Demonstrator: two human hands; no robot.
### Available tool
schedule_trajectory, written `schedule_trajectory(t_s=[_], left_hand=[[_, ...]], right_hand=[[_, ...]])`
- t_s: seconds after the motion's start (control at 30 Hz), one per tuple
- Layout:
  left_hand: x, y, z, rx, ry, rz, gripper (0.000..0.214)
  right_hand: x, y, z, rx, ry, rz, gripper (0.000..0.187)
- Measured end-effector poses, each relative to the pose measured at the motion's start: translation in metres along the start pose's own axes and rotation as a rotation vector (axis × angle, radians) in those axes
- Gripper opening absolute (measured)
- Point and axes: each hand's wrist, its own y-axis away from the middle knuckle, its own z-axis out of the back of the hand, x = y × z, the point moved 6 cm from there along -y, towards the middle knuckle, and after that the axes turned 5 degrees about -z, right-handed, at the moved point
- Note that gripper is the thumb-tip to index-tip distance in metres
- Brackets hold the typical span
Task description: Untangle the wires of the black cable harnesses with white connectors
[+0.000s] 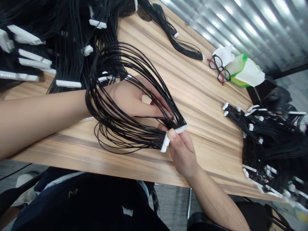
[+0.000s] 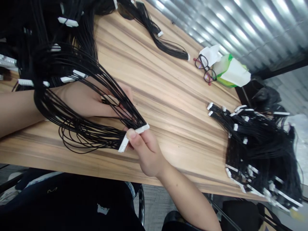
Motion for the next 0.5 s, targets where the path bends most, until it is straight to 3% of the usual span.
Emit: schedule_trajectory(t_s=[0.1,0.17,0.23,0.37,0.5], left_hand=[[0.003,0.002,0.010,-0.204,-0.196,-0.093,0.019],[0.003,0.005,0.014,-0.306,-0.339,-0.151,0.020],[0.004,0.007,0.016,-0.344,-0.442,-0.137,0.026],[0.004,0.010,0.018,-0.359,-0.456,0.042,0.039],[0.000,0.011,0.014,-0.361,-0.467,0.055,0.055]], right_hand=[[0.000,-0.003,0.005,0.006,-0.083,0.002,0.045],[0.006,-0.006,0.014,-0.101,-0.110,0.071,0.043],[0.013,-0.006,0.022,-0.209,-0.109,0.170,0.038],[0.025,-0.002,0.029,-0.370,-0.006,0.335,0.032],[0.028,0.003,0.031,-0.478,0.056,0.417,0.030]])
